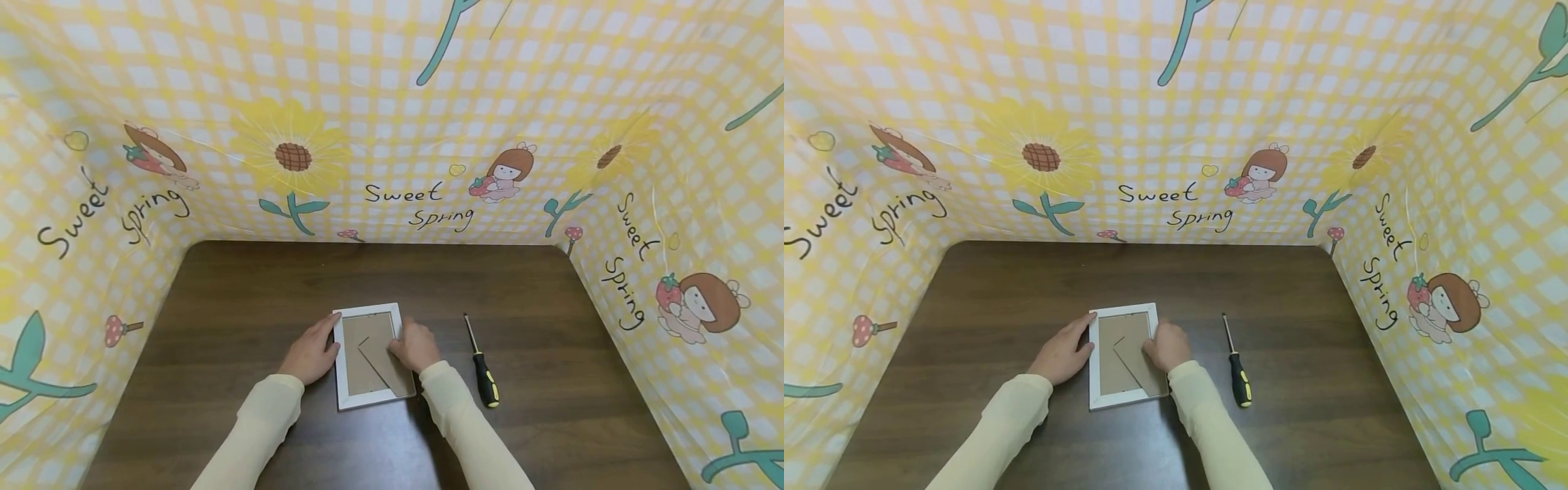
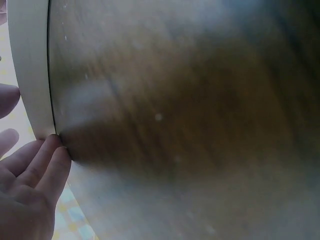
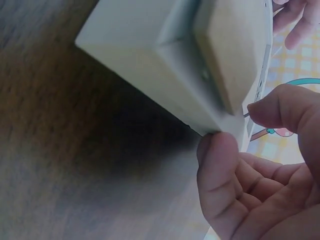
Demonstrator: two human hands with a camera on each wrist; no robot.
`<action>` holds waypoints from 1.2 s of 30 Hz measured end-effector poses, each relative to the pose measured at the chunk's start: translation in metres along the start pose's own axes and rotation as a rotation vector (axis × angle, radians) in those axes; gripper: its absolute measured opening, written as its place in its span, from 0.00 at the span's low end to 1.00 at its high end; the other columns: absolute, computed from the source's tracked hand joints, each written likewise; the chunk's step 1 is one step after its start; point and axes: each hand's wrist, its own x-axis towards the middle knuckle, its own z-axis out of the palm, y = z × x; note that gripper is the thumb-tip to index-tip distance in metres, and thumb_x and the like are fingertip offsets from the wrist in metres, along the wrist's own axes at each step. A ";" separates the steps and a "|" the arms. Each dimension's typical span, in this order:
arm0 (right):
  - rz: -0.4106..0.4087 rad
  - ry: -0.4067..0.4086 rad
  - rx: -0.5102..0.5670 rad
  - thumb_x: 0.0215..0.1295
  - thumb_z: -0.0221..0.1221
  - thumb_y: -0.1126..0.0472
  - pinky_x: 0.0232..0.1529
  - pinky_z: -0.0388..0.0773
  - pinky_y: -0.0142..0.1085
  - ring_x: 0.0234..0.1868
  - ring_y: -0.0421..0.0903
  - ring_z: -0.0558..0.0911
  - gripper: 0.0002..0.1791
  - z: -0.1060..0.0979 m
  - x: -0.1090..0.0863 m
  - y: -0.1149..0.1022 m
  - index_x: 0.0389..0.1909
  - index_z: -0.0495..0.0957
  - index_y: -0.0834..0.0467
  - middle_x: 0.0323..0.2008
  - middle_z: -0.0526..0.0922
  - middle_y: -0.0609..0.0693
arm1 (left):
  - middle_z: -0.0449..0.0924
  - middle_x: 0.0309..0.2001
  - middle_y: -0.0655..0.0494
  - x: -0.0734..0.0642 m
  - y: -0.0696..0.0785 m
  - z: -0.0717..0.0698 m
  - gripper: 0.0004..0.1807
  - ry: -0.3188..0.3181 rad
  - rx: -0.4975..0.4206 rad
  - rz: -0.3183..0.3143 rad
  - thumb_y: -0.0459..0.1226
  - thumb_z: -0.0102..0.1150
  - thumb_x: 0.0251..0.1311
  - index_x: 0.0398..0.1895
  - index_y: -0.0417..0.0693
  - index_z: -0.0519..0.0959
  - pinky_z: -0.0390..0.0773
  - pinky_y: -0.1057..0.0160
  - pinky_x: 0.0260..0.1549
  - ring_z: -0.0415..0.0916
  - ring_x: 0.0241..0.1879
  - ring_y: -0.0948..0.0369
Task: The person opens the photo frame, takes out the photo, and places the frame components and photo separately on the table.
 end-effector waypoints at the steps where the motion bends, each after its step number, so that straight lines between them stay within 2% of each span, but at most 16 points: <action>1: -0.003 0.000 0.017 0.55 0.64 0.61 0.34 0.79 0.47 0.30 0.52 0.79 0.14 -0.001 0.000 0.000 0.40 0.76 0.63 0.29 0.80 0.56 | 0.57 0.77 0.43 0.000 0.001 0.000 0.35 0.000 -0.002 -0.003 0.40 0.55 0.71 0.79 0.49 0.58 0.60 0.41 0.66 0.57 0.73 0.44; 5: 0.006 -0.010 0.130 0.55 0.63 0.61 0.30 0.75 0.43 0.29 0.50 0.76 0.10 -0.001 -0.002 0.007 0.35 0.75 0.60 0.26 0.78 0.53 | 0.56 0.77 0.43 0.000 0.002 -0.002 0.36 -0.010 -0.021 -0.024 0.40 0.54 0.71 0.80 0.48 0.56 0.59 0.40 0.67 0.56 0.73 0.43; 8: 0.035 -0.034 0.257 0.59 0.65 0.60 0.26 0.75 0.40 0.27 0.48 0.75 0.10 0.001 -0.002 0.016 0.32 0.73 0.59 0.26 0.76 0.51 | 0.58 0.76 0.43 -0.001 0.003 -0.004 0.36 -0.002 -0.066 -0.045 0.39 0.54 0.72 0.80 0.48 0.55 0.59 0.40 0.67 0.58 0.73 0.42; 12: 0.063 -0.072 0.412 0.65 0.66 0.58 0.20 0.78 0.39 0.24 0.46 0.76 0.12 0.002 -0.001 0.027 0.36 0.74 0.60 0.29 0.76 0.52 | 0.63 0.74 0.42 -0.002 0.004 -0.005 0.36 0.017 -0.130 -0.062 0.39 0.54 0.72 0.80 0.50 0.56 0.61 0.39 0.66 0.62 0.70 0.43; 15: 0.091 -0.091 0.466 0.70 0.62 0.59 0.18 0.78 0.39 0.21 0.45 0.75 0.09 0.000 -0.003 0.030 0.37 0.76 0.62 0.28 0.76 0.52 | 0.69 0.69 0.41 -0.005 0.005 -0.005 0.34 0.030 -0.167 -0.066 0.37 0.54 0.72 0.79 0.48 0.58 0.65 0.41 0.63 0.69 0.66 0.44; 18: 0.112 -0.106 0.477 0.72 0.57 0.62 0.17 0.78 0.38 0.18 0.45 0.75 0.07 -0.005 -0.008 0.030 0.37 0.78 0.62 0.25 0.76 0.52 | 0.79 0.58 0.43 -0.010 0.008 -0.006 0.30 0.045 -0.176 -0.100 0.36 0.53 0.71 0.76 0.45 0.63 0.73 0.44 0.55 0.79 0.54 0.49; 21: 0.108 -0.130 0.470 0.72 0.55 0.65 0.17 0.78 0.38 0.18 0.45 0.76 0.08 -0.009 -0.017 0.028 0.39 0.81 0.64 0.22 0.76 0.52 | 0.83 0.48 0.46 -0.019 0.016 -0.006 0.28 0.022 -0.143 -0.174 0.36 0.53 0.71 0.72 0.39 0.66 0.76 0.44 0.49 0.80 0.46 0.51; 24: 0.094 -0.154 0.458 0.71 0.55 0.65 0.18 0.79 0.39 0.19 0.45 0.77 0.09 -0.010 -0.028 0.028 0.44 0.81 0.66 0.26 0.79 0.53 | 0.82 0.49 0.39 -0.027 0.026 -0.002 0.27 -0.022 -0.104 -0.218 0.38 0.52 0.72 0.69 0.32 0.68 0.74 0.41 0.52 0.79 0.51 0.43; 27: 0.069 -0.156 0.448 0.70 0.57 0.64 0.18 0.79 0.39 0.21 0.45 0.78 0.11 -0.008 -0.036 0.028 0.47 0.81 0.66 0.29 0.81 0.54 | 0.79 0.55 0.34 -0.033 0.034 0.004 0.25 -0.015 -0.094 -0.199 0.38 0.53 0.71 0.64 0.29 0.72 0.71 0.39 0.56 0.75 0.58 0.38; 30: 0.039 -0.134 0.422 0.68 0.58 0.64 0.20 0.79 0.39 0.25 0.46 0.80 0.11 -0.006 -0.041 0.026 0.45 0.81 0.66 0.32 0.83 0.54 | 0.79 0.54 0.33 -0.038 0.041 0.011 0.24 0.023 -0.093 -0.181 0.38 0.55 0.70 0.62 0.29 0.73 0.72 0.39 0.55 0.76 0.57 0.38; 33: 0.000 -0.091 0.366 0.67 0.60 0.64 0.29 0.80 0.42 0.32 0.48 0.82 0.10 -0.004 -0.044 0.024 0.44 0.82 0.65 0.35 0.84 0.54 | 0.79 0.52 0.33 -0.041 0.047 0.014 0.26 0.057 -0.103 -0.184 0.39 0.56 0.69 0.63 0.29 0.72 0.74 0.38 0.51 0.77 0.53 0.37; 36: -0.005 -0.061 0.351 0.65 0.61 0.63 0.37 0.80 0.45 0.37 0.50 0.82 0.11 -0.003 -0.048 0.023 0.45 0.80 0.65 0.38 0.84 0.55 | 0.76 0.52 0.33 -0.041 0.050 0.015 0.29 0.060 -0.115 -0.204 0.40 0.57 0.68 0.66 0.30 0.69 0.74 0.38 0.50 0.76 0.52 0.37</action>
